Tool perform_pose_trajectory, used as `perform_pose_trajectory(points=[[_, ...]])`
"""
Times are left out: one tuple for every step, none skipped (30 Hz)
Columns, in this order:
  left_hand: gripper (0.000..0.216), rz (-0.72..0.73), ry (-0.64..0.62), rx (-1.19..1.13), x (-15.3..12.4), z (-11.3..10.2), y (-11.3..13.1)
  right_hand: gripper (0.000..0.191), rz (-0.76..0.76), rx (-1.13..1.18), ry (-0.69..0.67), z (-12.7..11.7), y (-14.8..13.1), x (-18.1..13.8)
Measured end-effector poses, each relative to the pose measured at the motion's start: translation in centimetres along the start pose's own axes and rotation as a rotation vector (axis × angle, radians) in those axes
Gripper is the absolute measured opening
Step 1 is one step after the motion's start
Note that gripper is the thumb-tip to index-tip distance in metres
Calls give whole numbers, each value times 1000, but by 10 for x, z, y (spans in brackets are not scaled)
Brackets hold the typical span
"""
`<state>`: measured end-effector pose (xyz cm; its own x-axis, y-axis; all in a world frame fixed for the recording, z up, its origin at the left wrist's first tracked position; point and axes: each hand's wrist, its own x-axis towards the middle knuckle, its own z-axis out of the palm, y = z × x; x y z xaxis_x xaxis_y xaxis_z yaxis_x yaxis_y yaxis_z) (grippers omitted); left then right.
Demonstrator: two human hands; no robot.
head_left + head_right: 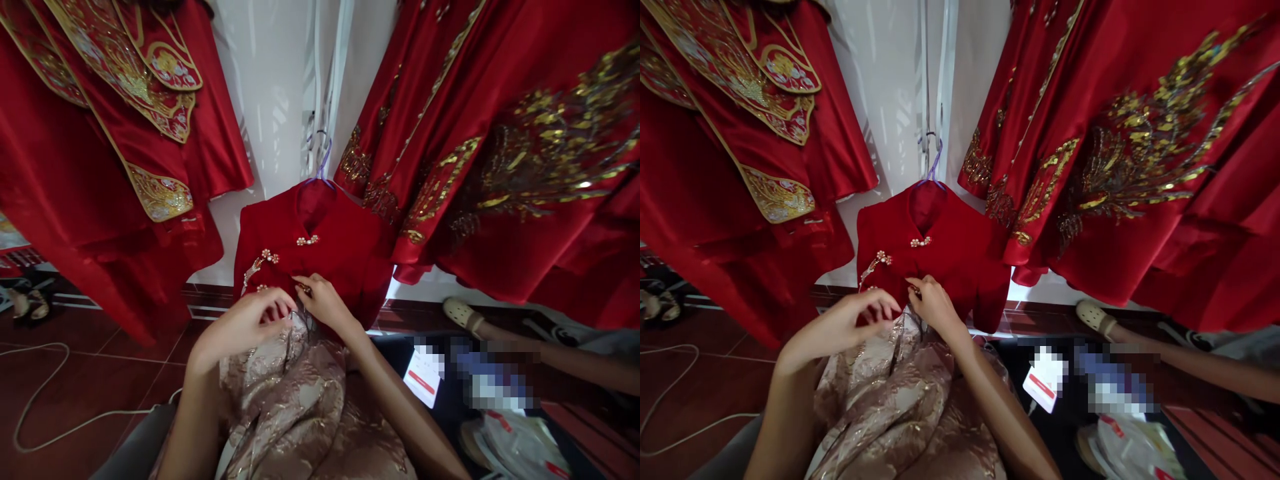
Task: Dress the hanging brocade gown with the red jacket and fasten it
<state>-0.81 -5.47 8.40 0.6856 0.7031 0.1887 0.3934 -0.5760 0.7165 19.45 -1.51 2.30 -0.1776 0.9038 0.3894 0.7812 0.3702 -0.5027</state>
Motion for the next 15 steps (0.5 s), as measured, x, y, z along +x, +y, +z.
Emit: perform_pose_trajectory(points=[[24, -28, 120, 73, 0, -3, -7, 36, 5, -3, -5, 0, 2, -1], [25, -56, 206, 147, 1, -5, -16, 36, 6, 2, -10, 0, 3, -3], [28, -79, 256, 212, 3, -6, -26, 36, 5, 13, -14, -1, 5, -4], [31, -96, 274, 263, 5, -7, -34, 37, 0, 32, -17, -1, 5, -4], [32, -103, 276, 299, 7, -6, -42, 38, -6, 62, -28, -2, 6, -4], [30, -102, 268, 322, 10, -6, -48, 41, -15, 105, -51, -3, 6, -4], [27, -97, 262, 335, 12, -5, -52, 44, -23, 161, -86, -4, 6, -4], [23, -91, 262, 340, 14, -5, -53, 48, -27, 227, -126, -5, 5, -5], [20, -87, 265, 343, 16, -4, -54, 51, -24, 296, -165, -7, 4, -5], [19, -87, 274, 348, 17, -4, -52, 53, -16, 365, -197, -8, 3, -6], [19, -93, 289, 356, 17, -4, -51, 54, -6, 429, -218, -10, 1, -7], [20, -103, 307, 369, 16, -5, -49, 54, 1, 488, -231, -11, -1, -9], [21, -115, 321, 385, 14, -5, -47, 53, 4, 542, -242, -12, -4, -10], [22, -128, 326, 402, 12, -6, -46, 52, 2, 587, -255, -13, -6, -12], [23, -141, 322, 420, 10, -7, -45, 51, -3, 620, -265, -14, -9, -14]])
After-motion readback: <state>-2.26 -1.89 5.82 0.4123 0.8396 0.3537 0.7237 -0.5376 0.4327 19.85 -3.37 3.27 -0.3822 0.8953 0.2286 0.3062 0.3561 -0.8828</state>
